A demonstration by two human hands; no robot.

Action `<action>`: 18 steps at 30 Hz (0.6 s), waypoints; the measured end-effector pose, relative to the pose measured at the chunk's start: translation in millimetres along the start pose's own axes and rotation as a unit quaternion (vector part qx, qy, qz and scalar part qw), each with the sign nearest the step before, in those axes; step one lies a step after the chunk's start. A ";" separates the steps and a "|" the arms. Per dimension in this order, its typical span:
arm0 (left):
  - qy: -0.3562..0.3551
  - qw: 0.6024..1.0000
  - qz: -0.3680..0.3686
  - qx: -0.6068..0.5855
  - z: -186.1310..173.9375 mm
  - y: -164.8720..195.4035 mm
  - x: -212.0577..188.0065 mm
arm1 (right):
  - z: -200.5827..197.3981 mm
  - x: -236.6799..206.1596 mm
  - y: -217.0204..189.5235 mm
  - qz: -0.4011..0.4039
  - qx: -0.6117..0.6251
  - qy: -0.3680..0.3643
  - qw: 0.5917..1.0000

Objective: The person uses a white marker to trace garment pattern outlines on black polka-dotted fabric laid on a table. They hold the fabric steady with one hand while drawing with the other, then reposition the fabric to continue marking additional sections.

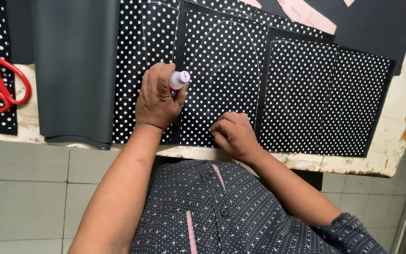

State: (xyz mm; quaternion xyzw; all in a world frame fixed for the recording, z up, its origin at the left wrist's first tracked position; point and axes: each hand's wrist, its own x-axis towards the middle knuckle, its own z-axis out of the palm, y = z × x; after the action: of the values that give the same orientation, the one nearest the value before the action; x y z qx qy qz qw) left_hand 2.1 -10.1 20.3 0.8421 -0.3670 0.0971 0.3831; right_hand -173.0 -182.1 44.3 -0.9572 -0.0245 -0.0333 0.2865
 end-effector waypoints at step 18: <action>-0.008 1.000 -0.006 -0.006 1.3 -1.9 -2.1 | 8.4 -0.6 -6.7 -0.051 -0.052 0.005 0.997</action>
State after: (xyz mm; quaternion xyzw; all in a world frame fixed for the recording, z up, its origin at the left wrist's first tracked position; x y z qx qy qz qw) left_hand 1.7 -9.0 17.4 0.8427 -0.3661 0.0859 0.3853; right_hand -173.7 -171.9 41.0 -0.9681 -0.0703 -0.0544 0.2341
